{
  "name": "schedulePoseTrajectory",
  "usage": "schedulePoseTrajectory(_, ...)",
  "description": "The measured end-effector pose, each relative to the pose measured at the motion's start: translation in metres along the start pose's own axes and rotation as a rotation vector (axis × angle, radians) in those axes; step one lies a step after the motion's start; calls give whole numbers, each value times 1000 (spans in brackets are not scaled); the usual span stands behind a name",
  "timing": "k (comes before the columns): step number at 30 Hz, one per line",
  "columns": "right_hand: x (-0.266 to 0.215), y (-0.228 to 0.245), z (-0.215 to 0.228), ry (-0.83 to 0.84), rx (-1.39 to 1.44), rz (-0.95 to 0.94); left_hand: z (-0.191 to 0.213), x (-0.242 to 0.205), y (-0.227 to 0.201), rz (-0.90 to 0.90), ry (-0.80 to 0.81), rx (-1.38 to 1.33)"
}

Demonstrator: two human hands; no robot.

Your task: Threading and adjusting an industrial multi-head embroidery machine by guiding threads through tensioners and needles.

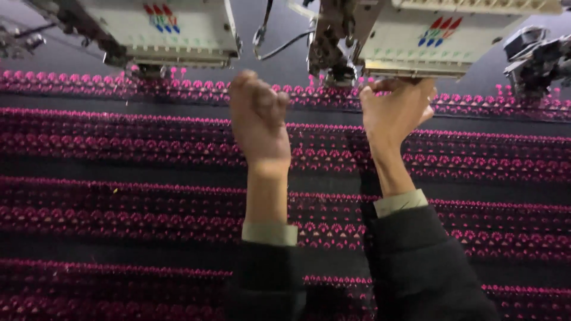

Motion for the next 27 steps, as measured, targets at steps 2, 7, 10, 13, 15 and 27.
schedulePoseTrajectory(2, -7, -1, -2, -29, -2, 38, -22, -9, -15, -149, -76, 493)
schedulePoseTrajectory(7, -10, -2, 4, -99, -45, 4, -39, -19, -27, -364, -332, 1667)
schedulePoseTrajectory(10, -15, -5, 9, -144, -44, -70, -32, -14, -24, -366, -310, 1874)
schedulePoseTrajectory(13, -22, -17, -4, -70, 85, -84, -20, -11, -13, -571, -287, 2114)
schedulePoseTrajectory(15, -25, -9, -3, 0, 233, -100, -18, -12, -19, -507, -411, 2123)
schedulePoseTrajectory(27, -16, 21, -2, 21, 632, -201, -20, -14, 6, 119, -246, 249)
Point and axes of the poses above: each hand's wrist, its own x-axis towards the middle knuckle, its own z-axis out of the back of the hand, y = z × x, the point moved 4 cm from there along x, towards the middle knuckle, and after that the axes turned 3 degrees about z, right-handed, at the moved point
